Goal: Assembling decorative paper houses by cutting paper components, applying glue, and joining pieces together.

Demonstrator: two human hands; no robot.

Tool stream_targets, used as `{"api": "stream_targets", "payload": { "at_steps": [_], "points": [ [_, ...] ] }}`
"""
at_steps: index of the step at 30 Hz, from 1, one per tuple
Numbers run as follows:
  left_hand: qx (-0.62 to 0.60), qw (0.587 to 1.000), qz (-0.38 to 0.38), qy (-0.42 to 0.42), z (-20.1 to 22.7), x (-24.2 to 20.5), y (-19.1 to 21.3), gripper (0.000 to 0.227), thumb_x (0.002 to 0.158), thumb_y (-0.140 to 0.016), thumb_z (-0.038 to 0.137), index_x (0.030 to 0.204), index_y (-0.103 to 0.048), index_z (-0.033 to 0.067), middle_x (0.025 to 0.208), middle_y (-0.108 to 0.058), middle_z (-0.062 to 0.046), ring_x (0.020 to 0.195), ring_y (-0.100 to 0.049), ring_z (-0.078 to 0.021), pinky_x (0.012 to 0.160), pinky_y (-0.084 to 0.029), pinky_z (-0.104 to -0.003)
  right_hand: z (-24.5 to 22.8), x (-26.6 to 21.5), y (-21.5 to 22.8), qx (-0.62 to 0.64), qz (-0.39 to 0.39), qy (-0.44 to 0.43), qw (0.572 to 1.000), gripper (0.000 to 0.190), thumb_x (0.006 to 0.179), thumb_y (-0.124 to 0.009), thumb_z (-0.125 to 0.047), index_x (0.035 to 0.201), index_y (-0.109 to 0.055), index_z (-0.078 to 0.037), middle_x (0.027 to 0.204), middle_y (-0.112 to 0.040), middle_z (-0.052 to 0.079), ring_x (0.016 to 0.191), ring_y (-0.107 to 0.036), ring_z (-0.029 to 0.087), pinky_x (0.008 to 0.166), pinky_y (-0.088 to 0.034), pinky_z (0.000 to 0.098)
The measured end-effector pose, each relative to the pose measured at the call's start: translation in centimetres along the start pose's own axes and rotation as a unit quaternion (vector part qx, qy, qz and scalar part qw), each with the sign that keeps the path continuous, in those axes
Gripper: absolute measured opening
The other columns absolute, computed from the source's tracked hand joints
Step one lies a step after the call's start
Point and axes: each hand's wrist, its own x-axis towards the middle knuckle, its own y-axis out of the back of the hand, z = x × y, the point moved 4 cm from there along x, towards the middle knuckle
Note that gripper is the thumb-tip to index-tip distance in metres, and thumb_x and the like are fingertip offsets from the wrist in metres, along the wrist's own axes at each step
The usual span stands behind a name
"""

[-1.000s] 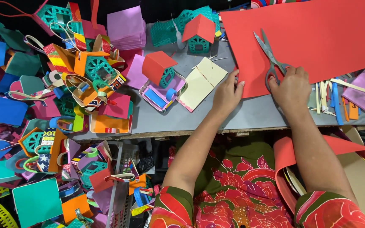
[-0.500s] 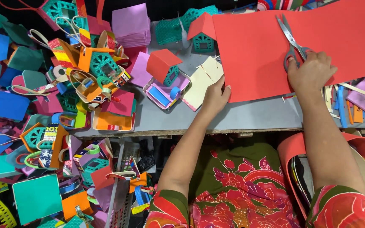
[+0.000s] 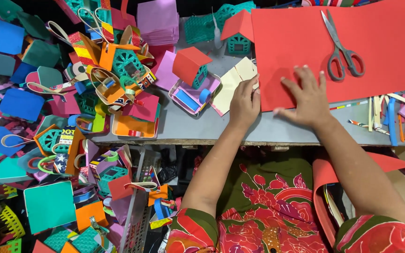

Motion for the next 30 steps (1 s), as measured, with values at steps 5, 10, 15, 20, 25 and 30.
{"api": "stream_targets", "payload": {
  "at_steps": [5, 10, 15, 20, 25, 30],
  "points": [
    [-0.052, 0.996, 0.042, 0.055, 0.1, 0.0, 1.5, 0.041, 0.108, -0.038, 0.018, 0.148, -0.044, 0.0125, 0.125, -0.059, -0.013, 0.106, -0.070, -0.0295, 0.089, -0.061, -0.040, -1.0, -0.6, 0.5, 0.014, -0.008, -0.016, 1.000, 0.103, 0.067, -0.072, -0.075, 0.150, -0.056, -0.016, 0.156, -0.044, 0.023, 0.150, -0.036, 0.046, 0.117, -0.019, 0.0714],
    [-0.197, 0.980, -0.017, -0.007, 0.9, -0.1, -0.4, 0.049, 0.106, -0.047, 0.020, 0.152, -0.036, 0.0062, 0.144, -0.052, -0.019, 0.130, -0.057, -0.0413, 0.101, -0.057, -0.044, -1.0, -0.5, 0.2, -0.011, 0.028, -0.018, 0.999, 0.093, 0.073, -0.077, -0.063, 0.149, -0.058, -0.014, 0.152, -0.048, 0.022, 0.146, -0.041, 0.044, 0.116, -0.028, 0.0658],
    [-0.247, 0.957, 0.006, -0.155, 3.1, -0.4, -0.5, 0.051, 0.104, -0.053, 0.020, 0.148, -0.037, 0.0016, 0.157, -0.040, -0.019, 0.142, -0.047, -0.0348, 0.114, -0.050, -0.038, 1.6, -0.9, -1.8, -0.052, 0.061, -0.033, 0.996, 0.076, 0.082, -0.082, -0.026, 0.151, -0.056, -0.009, 0.148, -0.048, 0.022, 0.140, -0.047, 0.044, 0.108, -0.042, 0.0591],
    [-0.161, 0.979, 0.031, -0.120, 2.2, -0.1, 1.0, 0.056, 0.102, -0.054, 0.032, 0.148, -0.034, 0.0079, 0.153, -0.041, -0.019, 0.135, -0.055, -0.0341, 0.105, -0.055, -0.041, 4.3, -0.6, 1.0, 0.123, 0.270, -0.066, 0.953, 0.045, 0.089, -0.069, 0.015, 0.134, -0.067, 0.009, 0.115, -0.064, 0.033, 0.111, -0.063, 0.053, 0.098, -0.050, 0.0539],
    [-0.179, 0.979, 0.096, -0.021, 1.6, 0.0, 1.9, 0.048, 0.109, -0.043, 0.042, 0.143, -0.045, 0.0085, 0.141, -0.053, -0.013, 0.123, -0.064, -0.0252, 0.095, -0.053, -0.037, 12.6, -3.2, -1.8, 0.289, 0.423, -0.330, 0.793, 0.039, 0.110, -0.061, -0.034, 0.126, -0.057, 0.001, 0.121, -0.069, 0.021, 0.111, -0.069, 0.030, 0.094, -0.057, 0.0401],
    [-0.158, 0.983, 0.090, 0.006, 1.0, 0.3, 1.6, 0.042, 0.108, -0.044, 0.034, 0.136, -0.050, 0.0048, 0.131, -0.060, -0.012, 0.116, -0.065, -0.0240, 0.088, -0.054, -0.036, 11.0, -2.9, -0.8, 0.331, 0.444, -0.353, 0.754, 0.047, 0.109, -0.062, -0.038, 0.132, -0.049, 0.001, 0.131, -0.063, 0.020, 0.123, -0.064, 0.029, 0.104, -0.055, 0.0370]
  ]
}}
